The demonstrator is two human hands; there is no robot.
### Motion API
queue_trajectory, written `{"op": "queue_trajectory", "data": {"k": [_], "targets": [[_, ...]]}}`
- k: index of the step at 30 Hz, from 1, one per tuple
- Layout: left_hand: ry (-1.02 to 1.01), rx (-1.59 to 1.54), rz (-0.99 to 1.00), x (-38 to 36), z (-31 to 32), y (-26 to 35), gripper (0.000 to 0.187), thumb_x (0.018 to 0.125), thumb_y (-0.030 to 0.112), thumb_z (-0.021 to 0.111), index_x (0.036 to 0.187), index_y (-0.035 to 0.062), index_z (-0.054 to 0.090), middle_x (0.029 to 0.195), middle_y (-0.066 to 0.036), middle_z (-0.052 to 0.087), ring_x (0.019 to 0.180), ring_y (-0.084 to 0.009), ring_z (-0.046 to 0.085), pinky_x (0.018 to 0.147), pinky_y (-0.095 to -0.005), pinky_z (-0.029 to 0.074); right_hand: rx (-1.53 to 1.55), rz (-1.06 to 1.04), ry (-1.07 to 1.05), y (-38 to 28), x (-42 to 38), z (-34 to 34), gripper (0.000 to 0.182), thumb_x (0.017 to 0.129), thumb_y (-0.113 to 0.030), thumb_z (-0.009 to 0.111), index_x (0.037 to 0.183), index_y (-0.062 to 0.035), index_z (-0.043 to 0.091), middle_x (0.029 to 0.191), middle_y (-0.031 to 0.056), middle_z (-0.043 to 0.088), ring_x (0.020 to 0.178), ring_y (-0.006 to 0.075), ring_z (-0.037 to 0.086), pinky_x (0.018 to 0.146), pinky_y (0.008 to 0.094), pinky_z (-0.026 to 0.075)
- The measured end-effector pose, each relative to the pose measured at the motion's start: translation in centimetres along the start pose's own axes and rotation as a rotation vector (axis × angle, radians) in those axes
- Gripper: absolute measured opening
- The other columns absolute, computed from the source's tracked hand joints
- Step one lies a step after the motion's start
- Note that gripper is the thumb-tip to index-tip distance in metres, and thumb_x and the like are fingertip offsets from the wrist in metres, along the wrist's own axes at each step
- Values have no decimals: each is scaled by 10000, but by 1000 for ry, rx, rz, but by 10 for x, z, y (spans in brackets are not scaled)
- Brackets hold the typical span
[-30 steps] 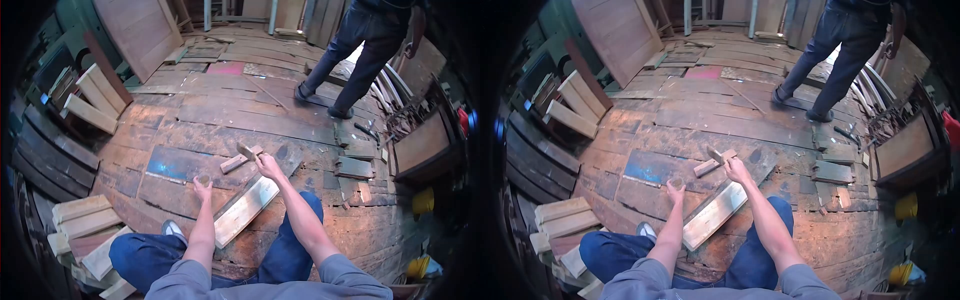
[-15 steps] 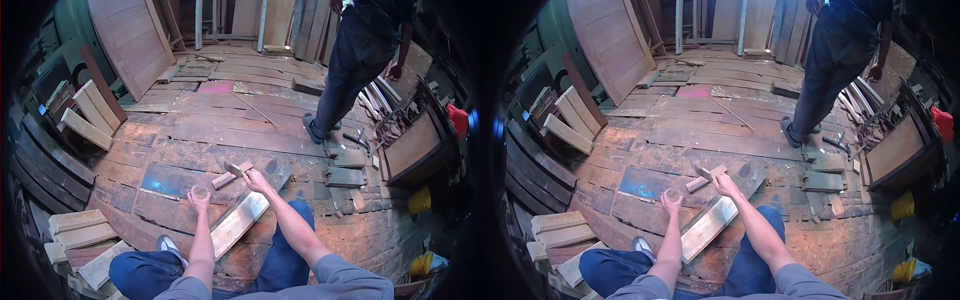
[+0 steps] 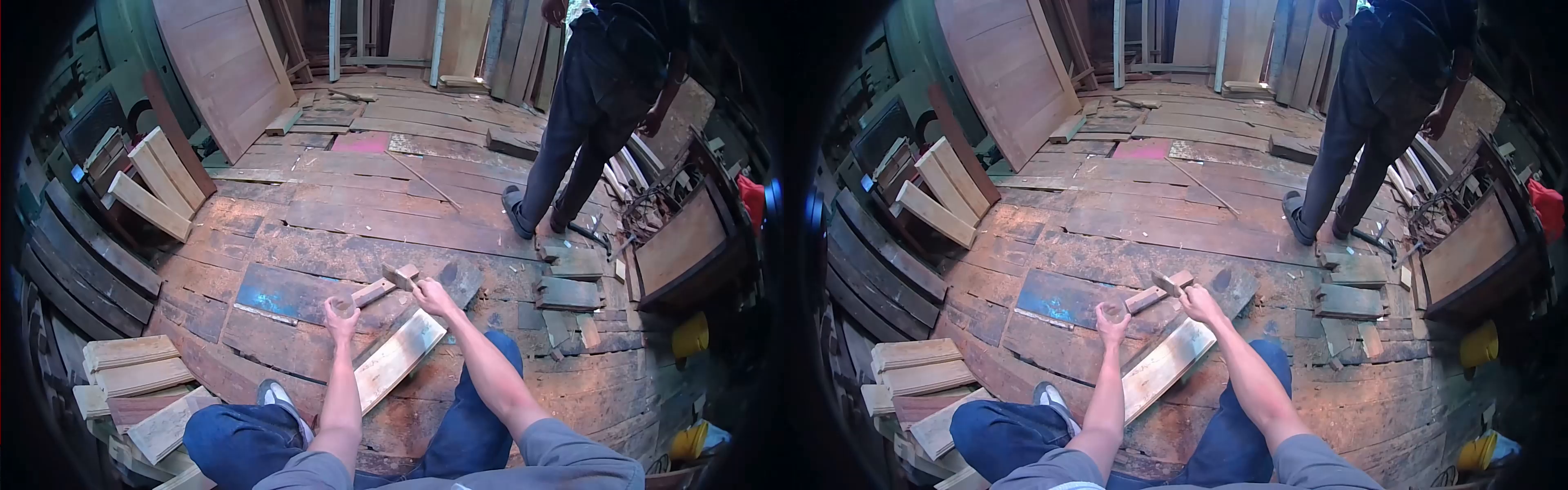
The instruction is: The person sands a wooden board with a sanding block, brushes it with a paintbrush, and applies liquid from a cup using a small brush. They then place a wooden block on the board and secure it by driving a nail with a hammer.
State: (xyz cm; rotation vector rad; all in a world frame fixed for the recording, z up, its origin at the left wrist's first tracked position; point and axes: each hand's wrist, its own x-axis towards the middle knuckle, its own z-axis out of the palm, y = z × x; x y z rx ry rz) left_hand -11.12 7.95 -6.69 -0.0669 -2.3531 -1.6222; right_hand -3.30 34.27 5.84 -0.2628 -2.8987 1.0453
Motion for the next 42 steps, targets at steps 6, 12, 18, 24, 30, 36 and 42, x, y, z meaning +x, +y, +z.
{"op": "queue_trajectory", "data": {"k": [6,12,18,24,30,36,42], "targets": [[-25,-22,64,5,5,12,723,606,201,888,1253,80,589,1158,-136,674,1079,-332,654,982,-447,506,-15,-15,6,7,0,-3,334,964,-256,511,919,43,651,987,288,638,993,443,620,902,514,491],[-30,24,68,4,1,21,654,614,195,886,1203,86,621,1137,-131,692,1080,-328,661,960,-439,517,-17,-11,-3,2,1,-1,341,972,-267,494,963,42,639,1035,296,631,1032,447,618,940,516,487],[-21,34,68,5,-5,25,643,615,184,893,1195,113,625,1111,-129,705,1045,-337,680,920,-442,534,-35,-63,6,9,8,15,338,973,-266,515,949,49,636,986,294,640,983,457,622,889,525,497],[-4,23,82,10,-8,29,623,614,178,887,1176,101,629,1107,-133,706,1045,-343,681,924,-443,532,-14,-28,-16,1,12,20,339,982,-281,516,962,37,633,1006,289,632,991,448,620,882,520,495],[-2,-22,60,18,-7,39,598,625,180,885,1152,83,620,1100,-128,694,1040,-335,672,931,-441,523,-39,16,-60,-12,12,20,414,996,-324,474,1013,45,661,1133,293,629,1078,441,629,935,514,517],[-30,-85,191,25,12,33,599,664,156,906,1161,70,582,1031,-75,651,993,-253,651,914,-394,512,-47,0,71,-21,24,41,420,1003,-339,468,1000,32,664,1078,290,638,1000,457,648,872,525,541],[-202,-150,120,32,11,58,576,646,175,906,1120,68,596,1025,-89,677,963,-279,673,891,-414,521,-98,138,65,-49,16,37,362,1006,-305,475,1003,24,626,1080,256,601,984,440,655,852,522,549]]}}
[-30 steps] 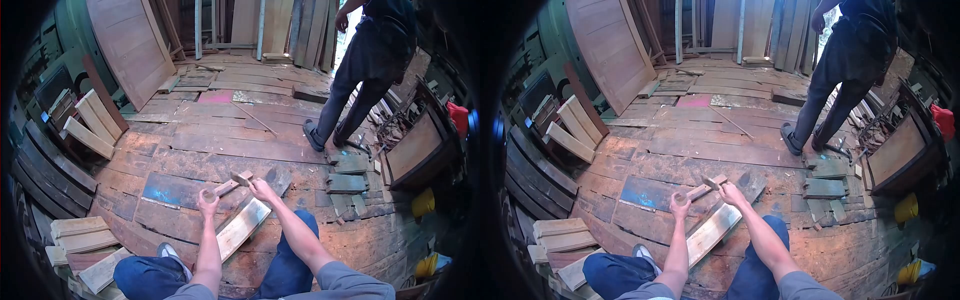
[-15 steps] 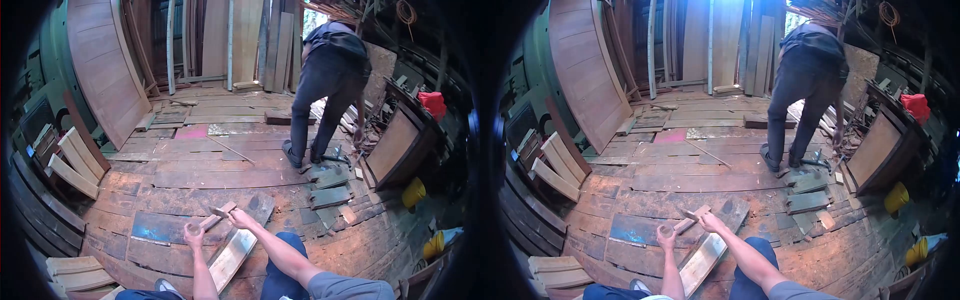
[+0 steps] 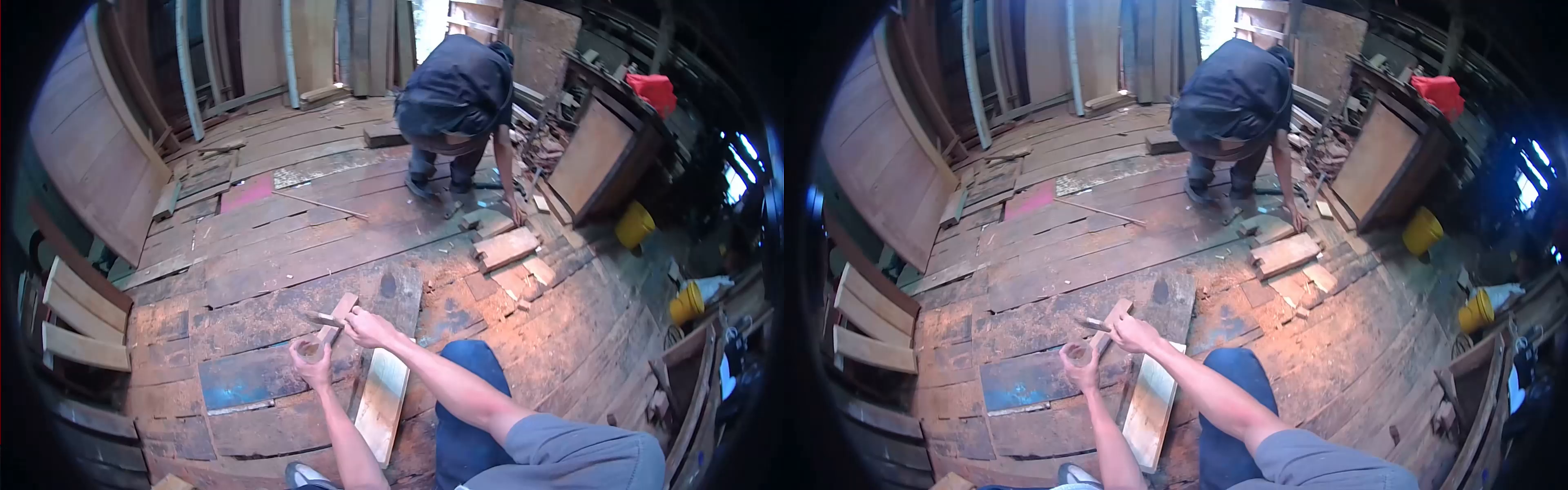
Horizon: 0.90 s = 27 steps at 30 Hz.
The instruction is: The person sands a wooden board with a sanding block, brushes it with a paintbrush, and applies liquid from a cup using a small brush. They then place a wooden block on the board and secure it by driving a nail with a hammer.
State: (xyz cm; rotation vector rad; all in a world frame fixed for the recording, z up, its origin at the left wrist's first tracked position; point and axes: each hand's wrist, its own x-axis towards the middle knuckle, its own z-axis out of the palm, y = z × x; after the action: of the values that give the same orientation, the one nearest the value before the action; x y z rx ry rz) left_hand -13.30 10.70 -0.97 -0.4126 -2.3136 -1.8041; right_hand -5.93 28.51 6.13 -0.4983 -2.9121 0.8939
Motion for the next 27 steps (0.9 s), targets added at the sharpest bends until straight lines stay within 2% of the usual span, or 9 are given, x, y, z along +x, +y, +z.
{"op": "queue_trajectory", "data": {"k": [1,7,13,16,18,19,21,23,27], "targets": [[-23,-40,-32,3,0,3,575,629,186,909,1102,68,604,1017,-94,687,957,-295,679,889,-426,521,-23,28,-6,-3,-8,-3,342,1006,-297,483,1011,19,612,1055,241,595,968,432,655,844,516,549],[-81,-93,120,37,16,2,586,675,122,898,1174,43,601,1045,-94,654,967,-243,664,886,-379,521,-74,145,73,-3,-30,-28,307,1000,-289,482,997,-3,594,1068,225,589,960,433,656,839,529,545],[-178,-344,57,44,46,31,585,645,94,899,1140,39,591,1046,-100,640,949,-227,652,868,-364,526,-128,185,155,-11,-40,-74,334,1000,-289,477,967,17,606,1022,239,600,965,420,645,864,512,535],[-216,-360,13,44,52,47,548,665,132,877,1127,61,591,993,-86,662,918,-232,666,840,-369,538,-206,135,250,-4,-43,-93,255,983,-230,565,1012,10,644,1009,196,622,932,364,638,856,462,519],[-208,-423,2,41,60,44,556,641,124,879,1116,65,595,992,-85,665,929,-236,664,839,-365,532,-199,13,354,-4,-51,-106,231,961,-217,584,957,5,648,982,216,635,929,403,632,845,477,513],[-187,-421,-8,40,59,45,560,627,121,879,1106,66,596,991,-90,666,939,-246,665,843,-371,529,-140,101,324,-20,-54,-117,207,950,-199,603,946,4,645,949,213,632,928,401,629,824,474,505],[-176,-414,-43,42,49,52,558,593,110,877,1074,66,598,1006,-106,669,955,-296,665,859,-401,517,-279,55,220,-40,-53,-145,218,963,-188,581,924,22,622,913,223,610,886,398,608,779,486,484],[-166,-425,-57,41,44,51,572,585,101,873,1081,72,589,1026,-116,666,980,-318,660,887,-432,501,-329,109,146,-84,-50,-171,249,991,-187,545,885,36,579,838,187,538,798,360,566,733,475,456],[-187,-405,-91,42,32,63,553,625,103,844,1111,85,580,1059,-123,659,1043,-322,647,931,-460,479,-353,119,73,-154,-38,-210,219,987,-165,536,896,27,589,832,180,538,803,332,584,724,465,451]]}}
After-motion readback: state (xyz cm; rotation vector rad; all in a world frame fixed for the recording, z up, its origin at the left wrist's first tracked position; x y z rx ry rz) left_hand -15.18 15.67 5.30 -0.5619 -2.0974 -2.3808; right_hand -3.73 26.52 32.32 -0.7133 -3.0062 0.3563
